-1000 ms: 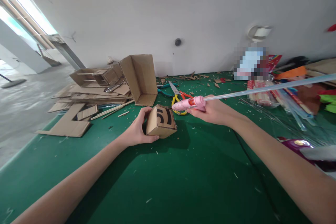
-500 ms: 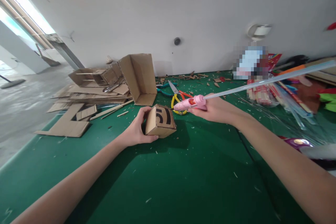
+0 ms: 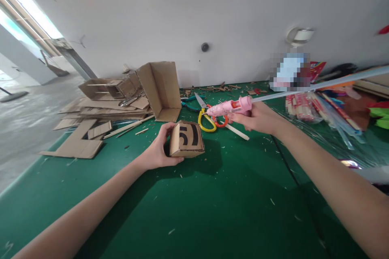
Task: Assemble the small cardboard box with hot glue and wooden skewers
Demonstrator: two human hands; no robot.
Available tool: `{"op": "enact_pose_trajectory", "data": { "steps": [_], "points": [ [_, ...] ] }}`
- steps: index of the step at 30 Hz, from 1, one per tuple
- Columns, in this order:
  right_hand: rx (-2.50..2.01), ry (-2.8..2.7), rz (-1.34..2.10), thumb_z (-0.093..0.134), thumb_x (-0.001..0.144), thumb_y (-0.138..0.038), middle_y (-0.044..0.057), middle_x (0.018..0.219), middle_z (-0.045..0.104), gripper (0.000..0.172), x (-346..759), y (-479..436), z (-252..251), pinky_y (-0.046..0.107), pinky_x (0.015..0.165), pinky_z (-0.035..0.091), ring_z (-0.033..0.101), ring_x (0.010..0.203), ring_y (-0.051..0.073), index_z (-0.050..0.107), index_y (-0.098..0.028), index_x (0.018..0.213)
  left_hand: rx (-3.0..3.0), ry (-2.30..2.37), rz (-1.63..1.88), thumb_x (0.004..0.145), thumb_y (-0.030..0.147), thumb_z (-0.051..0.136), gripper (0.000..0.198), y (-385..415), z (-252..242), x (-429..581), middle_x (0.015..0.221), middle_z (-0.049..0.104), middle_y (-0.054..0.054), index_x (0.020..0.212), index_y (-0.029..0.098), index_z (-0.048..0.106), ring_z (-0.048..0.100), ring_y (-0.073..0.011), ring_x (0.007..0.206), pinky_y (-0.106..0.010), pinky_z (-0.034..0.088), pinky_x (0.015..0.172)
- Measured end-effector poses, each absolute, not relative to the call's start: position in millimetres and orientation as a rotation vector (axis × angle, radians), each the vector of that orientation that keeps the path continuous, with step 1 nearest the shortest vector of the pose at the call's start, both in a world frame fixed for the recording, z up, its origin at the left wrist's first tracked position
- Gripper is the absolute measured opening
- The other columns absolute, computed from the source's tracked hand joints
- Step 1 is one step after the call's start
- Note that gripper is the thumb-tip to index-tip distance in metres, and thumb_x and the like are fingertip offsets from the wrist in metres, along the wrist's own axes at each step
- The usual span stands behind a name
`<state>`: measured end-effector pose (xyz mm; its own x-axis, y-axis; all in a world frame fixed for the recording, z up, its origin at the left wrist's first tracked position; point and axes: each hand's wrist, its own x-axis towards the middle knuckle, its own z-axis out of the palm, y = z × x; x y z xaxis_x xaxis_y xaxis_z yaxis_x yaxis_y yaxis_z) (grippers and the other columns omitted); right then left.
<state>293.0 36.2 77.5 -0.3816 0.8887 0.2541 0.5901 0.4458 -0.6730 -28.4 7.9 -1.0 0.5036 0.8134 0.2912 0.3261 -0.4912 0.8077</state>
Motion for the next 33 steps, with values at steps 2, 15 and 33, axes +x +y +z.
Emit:
{"op": "enact_pose_trajectory", "data": {
  "steps": [2,15,33],
  "points": [
    [-1.208,-2.056,0.737,0.064,0.079,-0.046,-0.006,0.046,0.044,0.026,295,39,75,0.026,0.041,0.034,0.043,0.041,0.009,0.062,-0.021,0.071,2.053,0.947,0.926,0.065,0.030,0.082,0.085,8,-2,-28,0.131,0.041,-0.013,0.130,0.027,0.028,0.040,-0.0340,0.129,-0.055,0.031,0.111],
    [-1.127,-1.601,1.084,0.068,0.076,-0.047,-0.002,0.059,0.056,0.030,246,37,45,0.024,0.044,0.038,0.051,0.051,0.011,0.058,-0.019,0.080,2.102,1.069,1.004,0.068,0.039,0.080,0.082,4,11,-26,0.133,0.044,-0.013,0.134,0.024,0.033,0.043,-0.0345,0.126,-0.051,0.035,0.107],
    [-0.926,-1.495,0.992,0.062,0.081,-0.053,-0.002,0.060,0.056,0.035,254,33,55,0.026,0.043,0.036,0.044,0.041,0.007,0.058,-0.019,0.073,2.652,0.976,1.260,0.065,0.037,0.083,0.119,-2,35,-27,0.138,0.044,-0.010,0.148,0.037,-0.002,0.045,-0.0330,0.128,-0.050,0.037,0.107]
  ]
}}
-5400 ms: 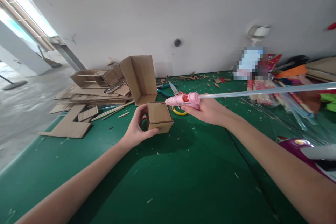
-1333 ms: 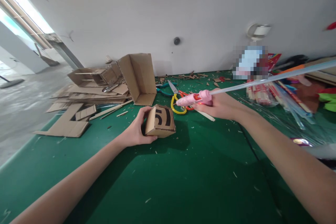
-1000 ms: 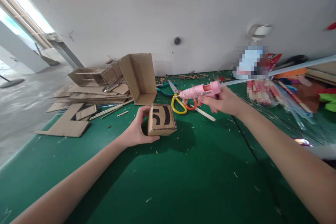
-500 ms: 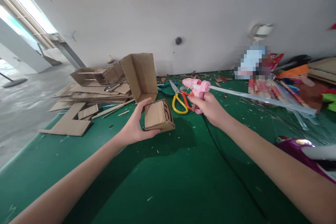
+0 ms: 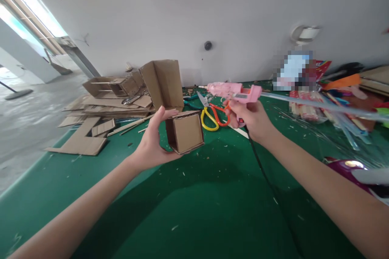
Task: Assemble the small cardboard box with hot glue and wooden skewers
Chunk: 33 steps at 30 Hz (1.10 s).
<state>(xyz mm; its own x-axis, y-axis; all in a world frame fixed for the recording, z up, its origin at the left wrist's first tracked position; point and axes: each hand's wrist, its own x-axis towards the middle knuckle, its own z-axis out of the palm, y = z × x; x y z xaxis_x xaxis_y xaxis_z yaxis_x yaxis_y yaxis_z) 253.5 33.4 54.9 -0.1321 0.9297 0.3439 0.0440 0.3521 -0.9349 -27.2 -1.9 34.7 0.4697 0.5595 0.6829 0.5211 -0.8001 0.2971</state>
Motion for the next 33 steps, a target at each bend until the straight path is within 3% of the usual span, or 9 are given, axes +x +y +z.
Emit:
{"op": "enact_pose_trajectory", "data": {
  "steps": [5,9,13,17,23,33],
  "points": [
    [-0.866,-1.535,0.944,0.060,0.084,-0.051,-0.006,0.048,0.049,0.030,276,30,62,0.027,0.042,0.033,0.041,0.037,0.008,0.065,-0.021,0.084,2.855,1.035,1.310,0.068,0.038,0.079,0.109,2,36,-30,0.130,0.049,-0.011,0.147,0.037,0.005,0.049,-0.0348,0.121,-0.054,0.040,0.100],
    [-0.959,-1.720,0.993,0.058,0.085,-0.051,-0.006,0.040,0.046,0.033,286,17,48,0.026,0.042,0.037,0.043,0.037,0.009,0.066,-0.020,0.080,2.948,1.129,1.265,0.070,0.036,0.076,0.092,4,38,-30,0.125,0.055,-0.015,0.144,0.029,0.022,0.053,-0.0350,0.115,-0.050,0.042,0.095],
    [-1.059,-1.950,1.142,0.060,0.083,-0.049,-0.001,0.061,0.061,0.032,280,-1,31,0.024,0.039,0.036,0.043,0.040,0.008,0.068,-0.019,0.092,3.026,1.185,1.180,0.072,0.036,0.073,0.081,3,36,-28,0.121,0.059,-0.017,0.140,0.022,0.030,0.056,-0.0343,0.111,-0.049,0.042,0.093],
    [-1.043,-2.188,1.052,0.057,0.087,-0.042,0.000,0.065,0.059,0.026,270,-13,28,0.024,0.048,0.039,0.048,0.055,0.011,0.069,-0.020,0.090,3.037,1.202,1.101,0.073,0.039,0.072,0.083,4,32,-28,0.122,0.060,-0.017,0.141,0.021,0.029,0.056,-0.0332,0.111,-0.047,0.042,0.094],
    [-1.060,-2.306,1.010,0.054,0.089,-0.045,-0.003,0.062,0.050,0.029,265,-17,24,0.024,0.046,0.034,0.041,0.051,0.009,0.064,-0.020,0.078,3.083,1.163,1.010,0.074,0.037,0.070,0.087,7,27,-29,0.125,0.061,-0.015,0.145,0.021,0.021,0.055,-0.0327,0.115,-0.046,0.039,0.097],
    [-1.047,-2.350,0.933,0.050,0.091,-0.044,0.001,0.077,0.064,0.029,263,-17,27,0.028,0.058,0.044,0.054,0.063,0.014,0.069,-0.023,0.089,3.087,1.185,0.949,0.073,0.035,0.071,0.090,5,30,-27,0.127,0.060,-0.015,0.146,0.022,0.020,0.055,-0.0334,0.116,-0.046,0.040,0.096]
  ]
}}
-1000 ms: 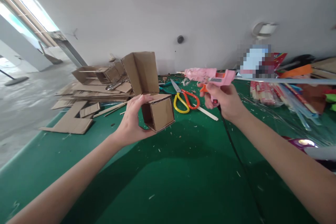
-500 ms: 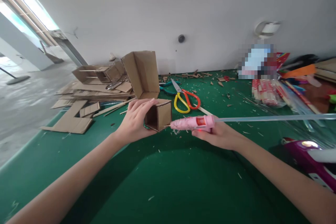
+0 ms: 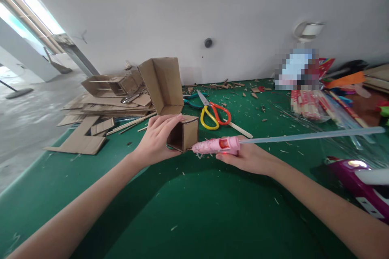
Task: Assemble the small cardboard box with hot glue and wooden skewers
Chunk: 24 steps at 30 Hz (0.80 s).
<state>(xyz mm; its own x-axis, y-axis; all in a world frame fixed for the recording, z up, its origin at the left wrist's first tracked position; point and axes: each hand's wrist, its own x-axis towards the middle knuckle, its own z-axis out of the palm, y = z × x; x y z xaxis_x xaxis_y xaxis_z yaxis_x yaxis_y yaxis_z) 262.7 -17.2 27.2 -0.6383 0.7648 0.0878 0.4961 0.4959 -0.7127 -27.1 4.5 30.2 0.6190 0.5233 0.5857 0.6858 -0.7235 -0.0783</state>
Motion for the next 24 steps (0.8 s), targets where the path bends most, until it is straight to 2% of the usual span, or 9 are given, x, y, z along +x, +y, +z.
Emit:
{"op": "enact_pose_trajectory", "data": {
  "steps": [8,14,16,19,21,24],
  "points": [
    [-0.973,-2.341,0.988,0.049,0.092,-0.038,0.003,0.095,0.071,0.034,264.4,-17.1,30.6,0.034,0.079,0.050,0.064,0.086,0.020,0.065,-0.026,0.120,-2.564,-0.984,-0.794,0.071,0.033,0.071,0.092,7.0,30.7,-27.6,0.128,0.060,-0.013,0.146,0.022,0.020,0.055,-0.0330,0.115,-0.047,0.039,0.098],
    [-1.042,-2.332,0.993,0.052,0.092,-0.039,0.002,0.089,0.072,0.034,262.5,-18.1,28.6,0.035,0.074,0.053,0.065,0.080,0.021,0.065,-0.028,0.121,-2.558,-0.965,-0.798,0.074,0.035,0.069,0.088,6.8,30.9,-27.6,0.126,0.060,-0.013,0.146,0.023,0.021,0.055,-0.0329,0.115,-0.047,0.040,0.098],
    [-0.970,-2.362,0.990,0.050,0.093,-0.038,0.001,0.102,0.072,0.036,263.1,-15.7,31.5,0.036,0.084,0.052,0.065,0.092,0.021,0.063,-0.031,0.125,-2.564,-0.970,-0.795,0.074,0.035,0.069,0.087,6.7,30.8,-27.7,0.126,0.060,-0.013,0.145,0.023,0.022,0.055,-0.0329,0.115,-0.048,0.039,0.099],
    [-0.796,-2.391,1.027,0.044,0.096,-0.033,-0.002,0.127,0.064,0.039,263.2,-13.1,36.0,0.036,0.102,0.042,0.058,0.115,0.020,0.057,-0.034,0.132,-2.559,-0.978,-0.810,0.073,0.036,0.069,0.085,6.8,30.4,-27.8,0.126,0.060,-0.013,0.144,0.023,0.024,0.056,-0.0327,0.115,-0.047,0.039,0.099],
    [-0.800,-2.402,1.048,0.042,0.096,-0.033,-0.001,0.125,0.065,0.039,262.3,-13.9,36.3,0.035,0.100,0.043,0.059,0.112,0.020,0.056,-0.034,0.133,-2.557,-0.991,-0.810,0.073,0.036,0.070,0.085,6.8,30.1,-27.6,0.126,0.060,-0.013,0.143,0.023,0.024,0.056,-0.0328,0.115,-0.048,0.039,0.099],
    [-0.979,-2.361,1.040,0.047,0.094,-0.040,0.002,0.101,0.072,0.037,260.3,-18.2,33.4,0.033,0.078,0.051,0.065,0.084,0.019,0.062,-0.029,0.126,-2.561,-1.011,-0.790,0.072,0.035,0.070,0.087,6.4,30.5,-27.1,0.126,0.060,-0.013,0.144,0.024,0.023,0.056,-0.0335,0.115,-0.049,0.039,0.099]
  ]
}}
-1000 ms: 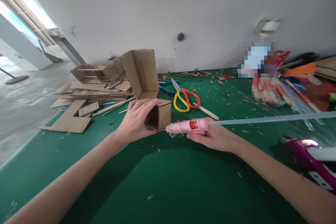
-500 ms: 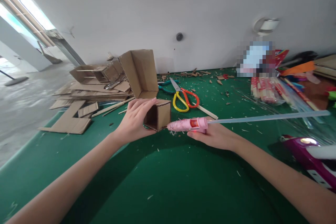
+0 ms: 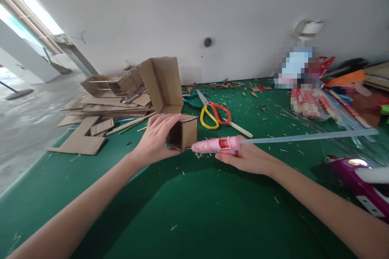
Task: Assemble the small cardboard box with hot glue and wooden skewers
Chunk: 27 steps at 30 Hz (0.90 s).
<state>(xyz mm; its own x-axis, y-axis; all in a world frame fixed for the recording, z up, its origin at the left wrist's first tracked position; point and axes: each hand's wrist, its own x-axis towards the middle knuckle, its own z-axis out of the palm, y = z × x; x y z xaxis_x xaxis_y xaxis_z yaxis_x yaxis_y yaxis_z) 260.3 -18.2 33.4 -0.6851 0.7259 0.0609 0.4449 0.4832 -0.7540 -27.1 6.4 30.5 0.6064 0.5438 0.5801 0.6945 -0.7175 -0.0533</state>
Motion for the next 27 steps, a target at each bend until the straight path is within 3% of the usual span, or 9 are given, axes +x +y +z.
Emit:
{"op": "enact_pose_trajectory", "data": {
  "steps": [2,8,14,20,27],
  "points": [
    [-1.037,-2.328,1.030,0.050,0.092,-0.042,0.003,0.090,0.072,0.035,259,-20,32,0.033,0.070,0.050,0.063,0.074,0.019,0.067,-0.026,0.118,-2.563,-1.011,-0.790,0.072,0.034,0.070,0.087,6,31,-27,0.126,0.060,-0.013,0.144,0.024,0.023,0.056,-0.0336,0.115,-0.049,0.040,0.099],
    [-1.018,-2.356,0.933,0.050,0.091,-0.041,0.003,0.081,0.068,0.031,265,-13,27,0.033,0.071,0.049,0.060,0.077,0.020,0.069,-0.025,0.109,-2.557,-1.018,-0.827,0.071,0.038,0.072,0.080,6,33,-27,0.125,0.061,-0.014,0.138,0.022,0.031,0.058,-0.0324,0.114,-0.048,0.040,0.100],
    [-1.287,-2.337,0.820,0.048,0.089,-0.051,-0.001,0.062,0.052,0.035,273,-4,15,0.029,0.053,0.039,0.047,0.057,0.014,0.058,-0.021,0.074,-2.518,-1.035,-0.865,0.069,0.044,0.075,0.080,8,32,-28,0.124,0.062,-0.013,0.135,0.022,0.034,0.059,-0.0310,0.113,-0.047,0.039,0.103],
    [-1.367,-2.347,0.773,0.047,0.088,-0.052,-0.002,0.059,0.047,0.037,273,-5,18,0.029,0.050,0.035,0.044,0.054,0.013,0.050,-0.021,0.068,-2.516,-1.092,-0.848,0.069,0.045,0.075,0.080,8,30,-30,0.124,0.061,-0.013,0.133,0.022,0.035,0.058,-0.0320,0.114,-0.048,0.039,0.103],
    [-1.227,-2.352,0.803,0.047,0.090,-0.049,0.000,0.064,0.052,0.035,270,-10,20,0.029,0.051,0.036,0.045,0.056,0.013,0.061,-0.020,0.077,-2.518,-1.088,-0.855,0.069,0.044,0.075,0.081,9,30,-30,0.123,0.062,-0.013,0.135,0.023,0.034,0.060,-0.0317,0.110,-0.049,0.039,0.102]
  ]
}}
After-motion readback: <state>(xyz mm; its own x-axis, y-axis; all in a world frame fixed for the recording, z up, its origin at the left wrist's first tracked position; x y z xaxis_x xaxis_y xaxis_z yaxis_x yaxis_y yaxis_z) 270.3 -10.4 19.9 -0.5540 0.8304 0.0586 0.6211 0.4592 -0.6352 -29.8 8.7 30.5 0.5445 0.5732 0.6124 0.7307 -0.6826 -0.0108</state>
